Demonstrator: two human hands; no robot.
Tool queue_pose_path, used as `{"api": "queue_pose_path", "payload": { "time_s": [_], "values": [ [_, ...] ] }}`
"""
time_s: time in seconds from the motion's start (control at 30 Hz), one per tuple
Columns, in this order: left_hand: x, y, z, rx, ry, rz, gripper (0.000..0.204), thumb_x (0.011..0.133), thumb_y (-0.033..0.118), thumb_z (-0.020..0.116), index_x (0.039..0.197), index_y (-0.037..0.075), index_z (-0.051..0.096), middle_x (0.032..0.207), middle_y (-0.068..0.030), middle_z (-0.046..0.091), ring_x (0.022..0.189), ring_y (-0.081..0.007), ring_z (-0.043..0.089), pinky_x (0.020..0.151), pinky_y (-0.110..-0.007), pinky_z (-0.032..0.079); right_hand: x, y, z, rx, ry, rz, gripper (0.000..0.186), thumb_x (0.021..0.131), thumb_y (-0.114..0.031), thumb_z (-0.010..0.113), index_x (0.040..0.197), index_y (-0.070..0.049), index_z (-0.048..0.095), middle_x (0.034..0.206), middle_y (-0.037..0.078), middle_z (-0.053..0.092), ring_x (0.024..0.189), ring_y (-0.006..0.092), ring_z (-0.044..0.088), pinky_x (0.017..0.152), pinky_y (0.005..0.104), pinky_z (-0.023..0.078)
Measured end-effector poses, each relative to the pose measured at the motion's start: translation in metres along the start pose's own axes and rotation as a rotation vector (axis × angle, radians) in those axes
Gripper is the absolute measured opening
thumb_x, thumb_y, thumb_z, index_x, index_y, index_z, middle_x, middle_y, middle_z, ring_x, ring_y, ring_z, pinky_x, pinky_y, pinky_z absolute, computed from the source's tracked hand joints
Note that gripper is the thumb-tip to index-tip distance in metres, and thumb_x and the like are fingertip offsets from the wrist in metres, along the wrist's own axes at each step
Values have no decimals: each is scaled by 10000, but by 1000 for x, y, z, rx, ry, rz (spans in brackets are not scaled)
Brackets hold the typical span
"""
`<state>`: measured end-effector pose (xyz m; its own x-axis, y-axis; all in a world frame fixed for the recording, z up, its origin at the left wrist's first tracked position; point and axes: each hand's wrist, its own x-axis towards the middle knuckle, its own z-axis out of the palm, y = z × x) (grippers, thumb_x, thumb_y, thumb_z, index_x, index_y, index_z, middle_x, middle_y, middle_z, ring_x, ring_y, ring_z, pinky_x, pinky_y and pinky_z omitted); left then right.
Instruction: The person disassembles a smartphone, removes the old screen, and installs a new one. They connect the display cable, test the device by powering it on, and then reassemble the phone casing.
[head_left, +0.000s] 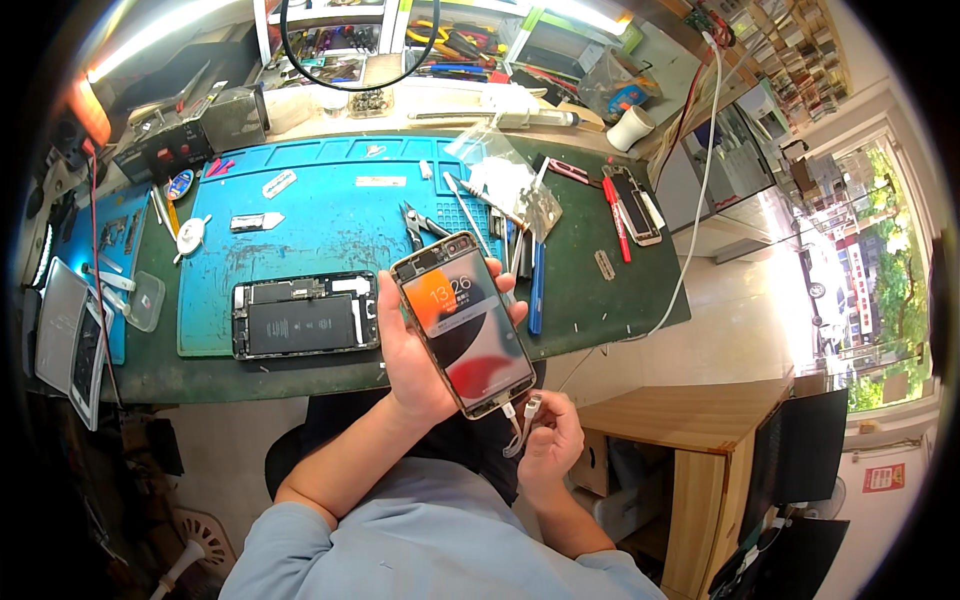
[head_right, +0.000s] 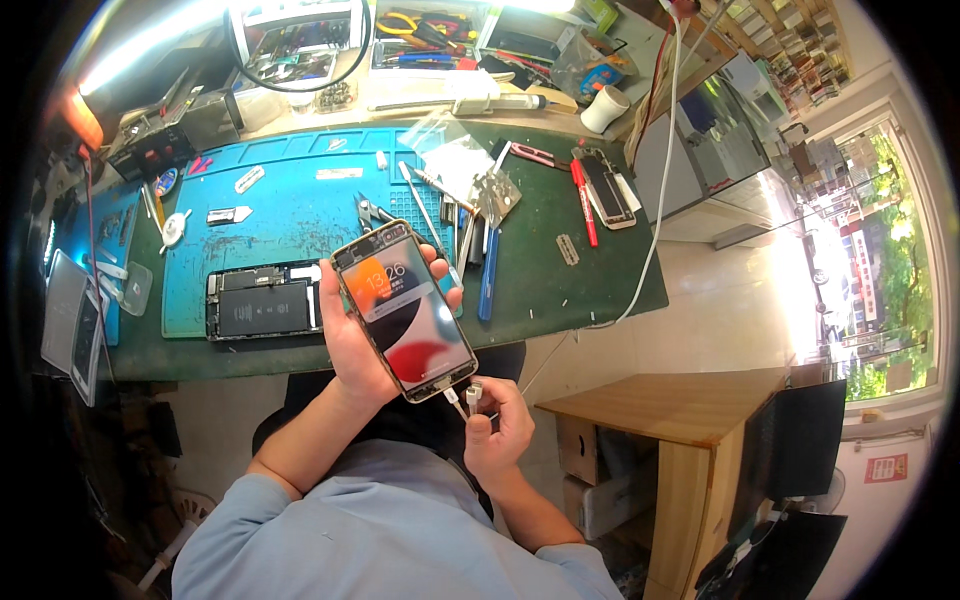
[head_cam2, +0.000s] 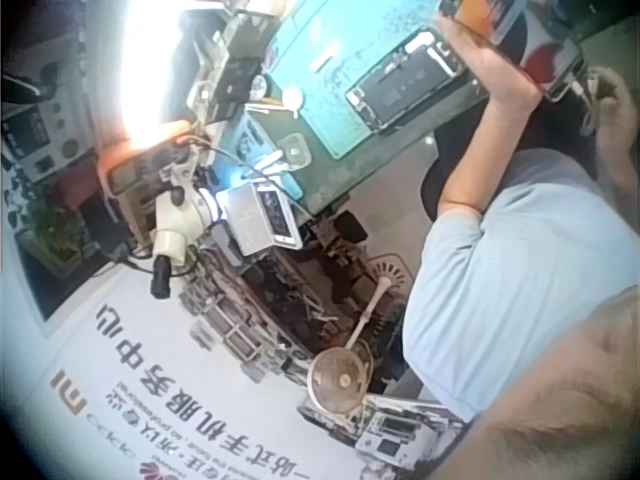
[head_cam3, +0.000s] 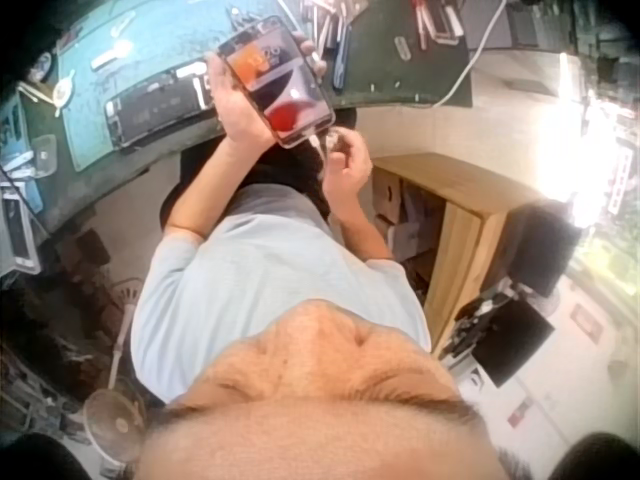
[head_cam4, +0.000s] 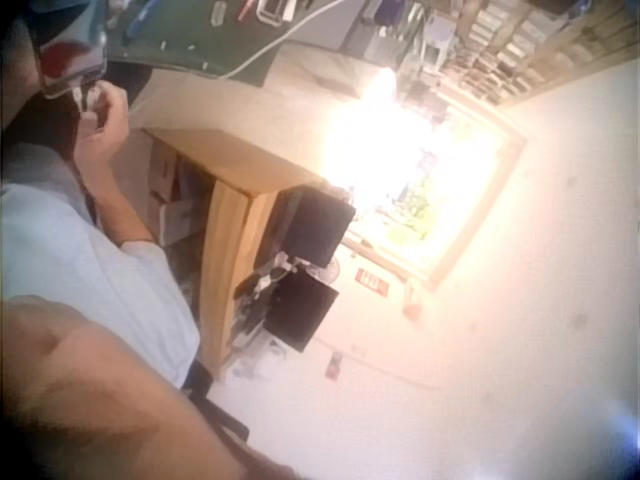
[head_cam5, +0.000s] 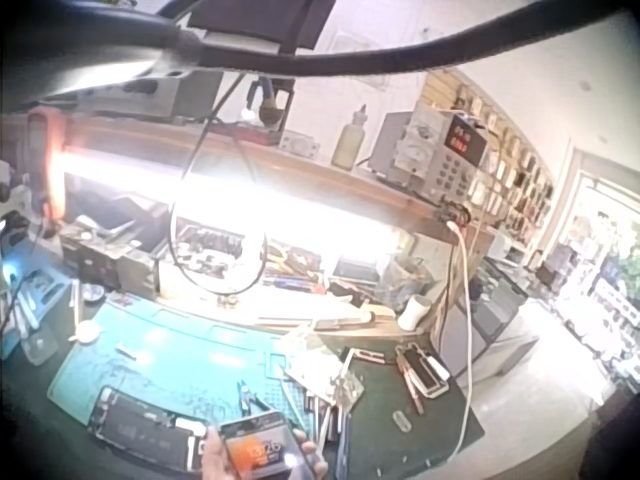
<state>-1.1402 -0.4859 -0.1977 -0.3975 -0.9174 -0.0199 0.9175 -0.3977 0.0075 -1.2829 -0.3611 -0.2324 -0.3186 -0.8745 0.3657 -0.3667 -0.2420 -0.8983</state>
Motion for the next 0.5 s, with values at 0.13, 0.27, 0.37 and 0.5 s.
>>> {"api": "queue_pose_path", "payload": {
  "time_s": [0.13, 0.27, 0.37, 0.5],
  "values": [
    [0, -1, 2, -5, 45, -3, 941, 957, 801, 323, 1392, -13, 504, 1282, -192, 621, 1150, -347, 639, 1020, -477, 525, 8, -1, -4, 39, 24, 10, 759, 970, -672, 544, 1170, 56, 629, 923, 70, 626, 719, 98, 571, 619, 223, 465],
    [-1, 1, -2, -12, -26, -37, 945, 953, 805, 329, 1394, -12, 503, 1285, -194, 619, 1153, -348, 640, 1015, -477, 529, 11, -4, -6, 64, 12, 39, 784, 969, -677, 534, 1219, 62, 608, 930, 79, 627, 730, 91, 575, 606, 223, 501],
    [0, 1, -1, -26, -11, -38, 954, 948, 812, 335, 1395, -14, 502, 1282, -195, 619, 1150, -348, 643, 1012, -477, 532, 12, -4, -7, 65, -6, 24, 785, 974, -674, 525, 1232, 63, 603, 932, 80, 628, 731, 93, 577, 601, 226, 506],
    [0, 1, -1, -5, -11, -43, 964, 942, 821, 337, 1392, -15, 502, 1275, -196, 619, 1131, -344, 653, 999, -470, 544, 11, 1, -8, 102, -20, 17, 775, 984, -669, 512, 1237, 57, 603, 936, 83, 631, 727, 100, 577, 604, 231, 502]
  ]
}}
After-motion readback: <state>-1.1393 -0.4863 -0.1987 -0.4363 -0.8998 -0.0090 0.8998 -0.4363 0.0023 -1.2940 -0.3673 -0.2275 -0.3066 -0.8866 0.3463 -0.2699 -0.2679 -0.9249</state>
